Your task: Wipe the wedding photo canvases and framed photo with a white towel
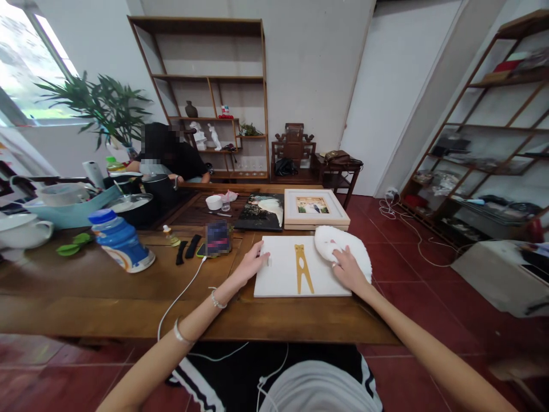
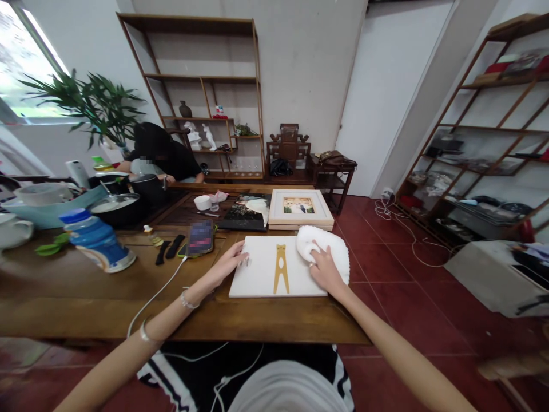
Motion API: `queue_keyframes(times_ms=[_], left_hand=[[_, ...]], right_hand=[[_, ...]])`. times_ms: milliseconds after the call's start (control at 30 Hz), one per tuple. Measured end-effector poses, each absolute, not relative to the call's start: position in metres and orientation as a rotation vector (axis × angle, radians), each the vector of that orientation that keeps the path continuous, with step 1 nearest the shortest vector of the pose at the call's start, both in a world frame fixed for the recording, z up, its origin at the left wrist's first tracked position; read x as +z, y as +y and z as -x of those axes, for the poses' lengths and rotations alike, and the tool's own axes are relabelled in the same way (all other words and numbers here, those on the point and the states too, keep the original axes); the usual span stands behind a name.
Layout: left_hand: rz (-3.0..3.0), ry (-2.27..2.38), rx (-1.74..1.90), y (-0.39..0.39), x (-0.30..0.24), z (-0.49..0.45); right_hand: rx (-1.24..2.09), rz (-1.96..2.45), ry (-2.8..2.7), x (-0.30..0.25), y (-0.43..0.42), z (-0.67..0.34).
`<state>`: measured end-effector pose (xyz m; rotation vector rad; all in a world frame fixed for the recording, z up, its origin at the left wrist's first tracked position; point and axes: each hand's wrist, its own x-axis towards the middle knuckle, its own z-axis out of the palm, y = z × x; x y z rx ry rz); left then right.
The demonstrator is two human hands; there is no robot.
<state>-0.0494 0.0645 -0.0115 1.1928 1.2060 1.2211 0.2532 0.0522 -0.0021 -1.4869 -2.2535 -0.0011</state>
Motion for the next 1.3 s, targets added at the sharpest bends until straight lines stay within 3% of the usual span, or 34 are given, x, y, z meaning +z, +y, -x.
queue_keyframes(times_ms=[333,500,833,1033,1167,1300], left_hand=[[-0.777,0.807,1.331,0.061,0.022,0.060],[-0.747,0.814,1.396,0.055,0.031,0.060],[-0.985,0.790,1.652,0.045,0.038,0.057],[-1.202,0.887,1.510,0.043,0.038,0.047],[-1.280,0.840,1.181,0.041,0.032,0.041],[-1.207,0.755,1.222,0.037,0.026,0.039]], right_hand=[[0.054,1.160,-2.017,-0.010,0.042,-0.252],[-0.024,0.706,-2.449,0.017,-0.002,-0.211],[-0.215,0.621,-2.397,0.012,-0.027,-0.188],[0.072,0.812,-1.833,0.031,-0.024,-0.201],[0.564,0.980,-1.260,0.058,-0.017,-0.195],[0.929,0.978,-0.959,0.071,0.000,-0.190]])
